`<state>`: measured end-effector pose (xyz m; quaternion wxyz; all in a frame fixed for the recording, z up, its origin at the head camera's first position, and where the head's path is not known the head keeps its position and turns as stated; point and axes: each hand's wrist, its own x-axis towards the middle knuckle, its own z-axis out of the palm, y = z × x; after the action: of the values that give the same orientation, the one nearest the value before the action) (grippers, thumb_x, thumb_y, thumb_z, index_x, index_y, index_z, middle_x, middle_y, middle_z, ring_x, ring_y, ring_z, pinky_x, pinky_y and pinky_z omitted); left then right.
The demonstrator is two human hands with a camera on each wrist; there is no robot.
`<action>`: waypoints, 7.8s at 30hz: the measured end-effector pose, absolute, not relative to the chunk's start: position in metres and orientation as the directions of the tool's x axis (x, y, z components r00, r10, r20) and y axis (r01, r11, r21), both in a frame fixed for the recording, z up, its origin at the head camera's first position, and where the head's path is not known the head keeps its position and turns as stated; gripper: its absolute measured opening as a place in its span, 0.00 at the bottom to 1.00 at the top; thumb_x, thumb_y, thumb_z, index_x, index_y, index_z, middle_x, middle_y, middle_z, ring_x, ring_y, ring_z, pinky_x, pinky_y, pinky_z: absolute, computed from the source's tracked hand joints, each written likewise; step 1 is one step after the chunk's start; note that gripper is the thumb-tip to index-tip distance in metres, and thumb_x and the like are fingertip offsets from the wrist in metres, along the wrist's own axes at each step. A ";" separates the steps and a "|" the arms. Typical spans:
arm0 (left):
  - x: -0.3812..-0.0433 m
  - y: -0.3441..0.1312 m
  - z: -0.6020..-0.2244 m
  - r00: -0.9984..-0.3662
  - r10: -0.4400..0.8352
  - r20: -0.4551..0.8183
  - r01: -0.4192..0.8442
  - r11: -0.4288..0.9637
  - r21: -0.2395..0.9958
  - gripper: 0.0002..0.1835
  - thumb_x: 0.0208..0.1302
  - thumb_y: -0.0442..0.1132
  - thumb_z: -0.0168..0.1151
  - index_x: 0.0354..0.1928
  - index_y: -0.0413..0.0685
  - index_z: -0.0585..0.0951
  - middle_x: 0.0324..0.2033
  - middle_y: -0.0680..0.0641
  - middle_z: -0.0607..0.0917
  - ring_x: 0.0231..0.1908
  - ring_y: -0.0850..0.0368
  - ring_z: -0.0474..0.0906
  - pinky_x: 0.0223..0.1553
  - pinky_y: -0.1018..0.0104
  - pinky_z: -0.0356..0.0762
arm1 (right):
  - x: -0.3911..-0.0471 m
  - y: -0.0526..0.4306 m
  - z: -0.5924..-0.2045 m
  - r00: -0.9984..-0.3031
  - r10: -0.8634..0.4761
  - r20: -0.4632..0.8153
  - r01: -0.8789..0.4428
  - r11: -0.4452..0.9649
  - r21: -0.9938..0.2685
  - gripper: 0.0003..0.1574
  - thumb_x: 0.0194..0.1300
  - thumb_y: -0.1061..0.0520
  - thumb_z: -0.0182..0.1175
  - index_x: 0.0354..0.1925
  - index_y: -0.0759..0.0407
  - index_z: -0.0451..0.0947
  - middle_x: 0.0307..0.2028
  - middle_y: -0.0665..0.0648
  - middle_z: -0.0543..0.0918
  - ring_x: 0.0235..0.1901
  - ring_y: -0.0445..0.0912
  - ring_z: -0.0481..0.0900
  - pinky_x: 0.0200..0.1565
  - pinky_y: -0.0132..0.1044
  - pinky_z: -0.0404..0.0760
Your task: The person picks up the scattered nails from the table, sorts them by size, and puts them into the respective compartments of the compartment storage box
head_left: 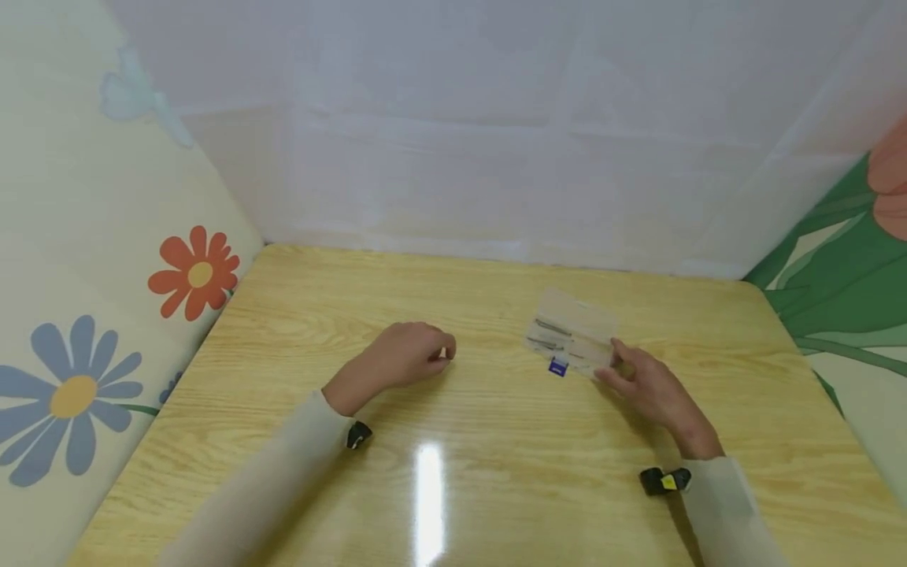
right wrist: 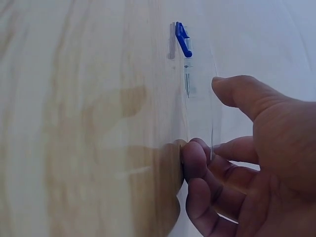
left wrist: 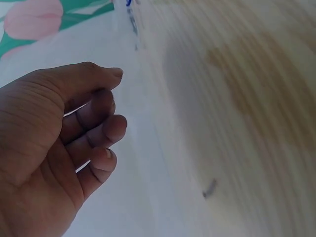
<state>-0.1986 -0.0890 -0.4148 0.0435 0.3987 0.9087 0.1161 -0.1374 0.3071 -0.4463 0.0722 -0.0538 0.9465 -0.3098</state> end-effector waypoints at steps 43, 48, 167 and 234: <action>-0.192 -0.175 -0.423 -0.755 0.656 0.016 0.640 0.730 0.240 0.04 0.64 0.34 0.70 0.35 0.53 0.88 0.34 0.55 0.83 0.34 0.57 0.81 0.32 0.59 0.80 | -0.134 0.305 -0.444 -0.983 -0.155 -0.097 -0.067 0.797 -0.600 0.51 0.77 0.43 0.58 0.77 0.74 0.49 0.57 0.69 0.78 0.56 0.64 0.78 0.58 0.66 0.71; -0.192 -0.174 -0.422 -0.752 0.659 0.013 0.643 0.729 0.235 0.05 0.64 0.33 0.70 0.35 0.54 0.87 0.33 0.56 0.81 0.33 0.58 0.79 0.31 0.59 0.80 | -0.134 0.304 -0.443 -0.983 -0.160 -0.086 -0.078 0.796 -0.600 0.50 0.77 0.44 0.59 0.77 0.73 0.50 0.56 0.69 0.80 0.57 0.65 0.77 0.58 0.67 0.71; -0.204 -0.120 -0.416 -0.739 0.673 -0.012 0.651 0.720 0.241 0.11 0.56 0.31 0.61 0.22 0.56 0.73 0.19 0.58 0.69 0.21 0.62 0.61 0.23 0.65 0.60 | -0.136 0.311 -0.446 -0.984 -0.142 -0.108 -0.049 0.797 -0.601 0.52 0.76 0.41 0.58 0.78 0.72 0.50 0.61 0.72 0.76 0.51 0.57 0.80 0.49 0.54 0.78; -0.232 0.111 -0.410 -0.543 0.840 -0.018 0.826 0.537 0.171 0.07 0.72 0.43 0.61 0.46 0.52 0.84 0.36 0.56 0.83 0.31 0.63 0.76 0.32 0.69 0.74 | -0.139 0.314 -0.447 -0.983 -0.167 -0.083 -0.081 0.782 -0.618 0.49 0.76 0.45 0.61 0.76 0.75 0.53 0.54 0.64 0.78 0.33 0.47 0.74 0.38 0.43 0.74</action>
<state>-0.2321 0.1113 -0.4096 0.0489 0.4758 0.8753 0.0710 -0.1390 0.3135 -0.4471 0.0665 -0.0656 0.9417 -0.3234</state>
